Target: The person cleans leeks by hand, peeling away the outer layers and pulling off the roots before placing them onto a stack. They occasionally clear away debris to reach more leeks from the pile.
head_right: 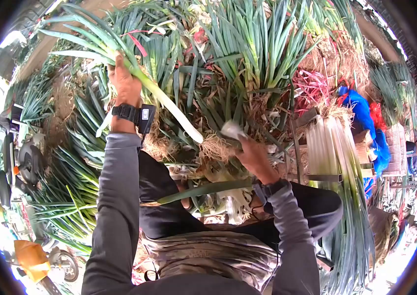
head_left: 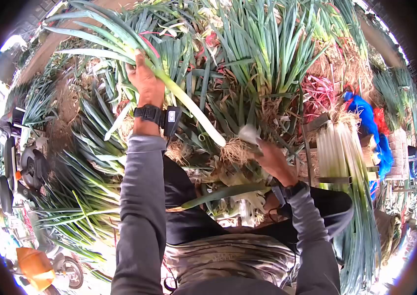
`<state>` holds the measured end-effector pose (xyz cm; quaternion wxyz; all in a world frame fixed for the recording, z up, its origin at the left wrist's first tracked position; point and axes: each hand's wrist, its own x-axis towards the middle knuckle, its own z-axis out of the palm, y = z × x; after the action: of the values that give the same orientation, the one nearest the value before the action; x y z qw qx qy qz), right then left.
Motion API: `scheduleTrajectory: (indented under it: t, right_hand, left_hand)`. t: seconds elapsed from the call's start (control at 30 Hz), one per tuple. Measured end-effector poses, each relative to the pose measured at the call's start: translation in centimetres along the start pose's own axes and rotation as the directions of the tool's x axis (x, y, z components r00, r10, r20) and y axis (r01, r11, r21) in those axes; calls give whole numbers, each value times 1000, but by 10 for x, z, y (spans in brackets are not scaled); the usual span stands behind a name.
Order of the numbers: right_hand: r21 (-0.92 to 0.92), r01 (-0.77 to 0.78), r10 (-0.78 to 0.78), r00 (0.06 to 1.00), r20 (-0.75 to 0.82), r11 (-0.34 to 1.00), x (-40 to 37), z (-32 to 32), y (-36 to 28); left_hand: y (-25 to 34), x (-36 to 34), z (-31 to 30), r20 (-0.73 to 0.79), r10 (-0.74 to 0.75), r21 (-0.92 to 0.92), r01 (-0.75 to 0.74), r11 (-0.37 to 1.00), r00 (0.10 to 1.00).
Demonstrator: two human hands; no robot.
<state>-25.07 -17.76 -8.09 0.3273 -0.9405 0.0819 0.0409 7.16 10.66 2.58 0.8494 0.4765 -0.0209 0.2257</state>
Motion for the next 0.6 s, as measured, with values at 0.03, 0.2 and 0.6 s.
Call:
scheduleTrajectory:
  t: [0.03, 0.2, 0.6]
  right_hand:
    - [268, -31, 35, 999, -8, 963, 2, -8, -21]
    - [581, 389, -317, 921, -226, 715, 10, 3, -72]
    - [922, -134, -165, 965, 205, 365, -18, 10, -140]
  left_hand:
    - [-4, 0, -12, 79, 95, 221, -110, 969, 992]
    - [0, -5, -9, -76, -179, -163, 165, 973, 981]
    - [-38, 8, -77, 120, -171, 881, -25, 473, 978]
